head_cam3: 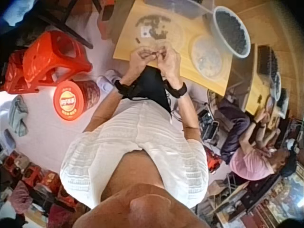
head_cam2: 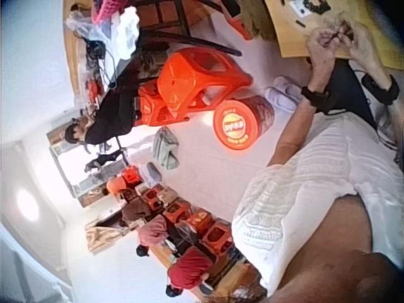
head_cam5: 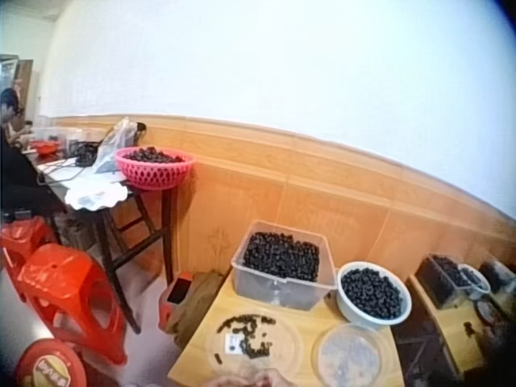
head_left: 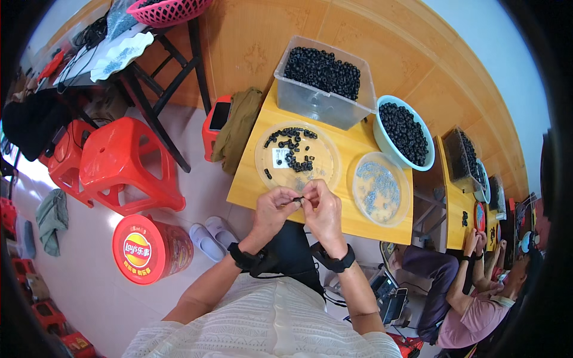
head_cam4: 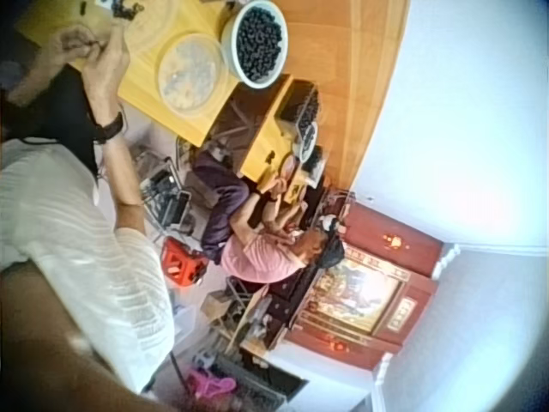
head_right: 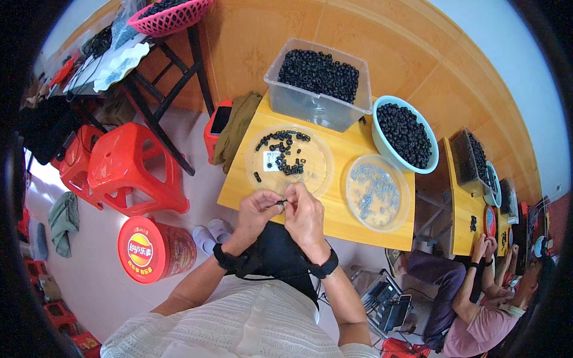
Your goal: The recorder sorts small black plastic or rubber components on a yellow table, picking them from a box and placing them onto a sorting tray.
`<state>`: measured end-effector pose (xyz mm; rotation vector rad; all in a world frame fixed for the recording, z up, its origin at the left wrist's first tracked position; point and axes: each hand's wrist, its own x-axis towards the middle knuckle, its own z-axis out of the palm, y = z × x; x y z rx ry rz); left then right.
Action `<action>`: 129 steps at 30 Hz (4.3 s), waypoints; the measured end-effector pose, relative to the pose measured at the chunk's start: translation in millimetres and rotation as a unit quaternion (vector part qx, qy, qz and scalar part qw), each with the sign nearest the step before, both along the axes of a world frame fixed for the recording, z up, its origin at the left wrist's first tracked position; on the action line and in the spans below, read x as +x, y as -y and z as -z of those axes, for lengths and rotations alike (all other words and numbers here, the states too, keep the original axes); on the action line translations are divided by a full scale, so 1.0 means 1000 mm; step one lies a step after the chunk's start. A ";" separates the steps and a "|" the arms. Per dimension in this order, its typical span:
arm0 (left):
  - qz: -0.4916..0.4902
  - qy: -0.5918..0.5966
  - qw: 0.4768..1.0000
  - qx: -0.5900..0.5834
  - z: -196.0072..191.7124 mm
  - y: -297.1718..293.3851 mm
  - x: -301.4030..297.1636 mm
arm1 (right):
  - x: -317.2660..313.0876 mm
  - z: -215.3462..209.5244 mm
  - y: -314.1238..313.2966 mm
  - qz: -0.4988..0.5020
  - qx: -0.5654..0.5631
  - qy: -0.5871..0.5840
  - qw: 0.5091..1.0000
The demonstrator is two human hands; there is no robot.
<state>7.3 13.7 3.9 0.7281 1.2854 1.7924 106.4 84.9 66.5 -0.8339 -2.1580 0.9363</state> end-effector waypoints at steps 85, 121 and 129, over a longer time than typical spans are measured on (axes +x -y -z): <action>-0.018 0.129 0.991 0.007 0.008 -0.003 0.016 | 0.008 0.015 0.016 0.003 0.064 0.024 0.998; 0.064 0.110 0.986 -0.112 -0.014 0.009 0.018 | 0.019 0.027 0.017 -0.002 0.178 0.104 0.978; 0.049 0.149 0.982 -0.107 -0.007 0.002 0.019 | 0.017 0.027 0.009 -0.014 0.190 0.096 0.977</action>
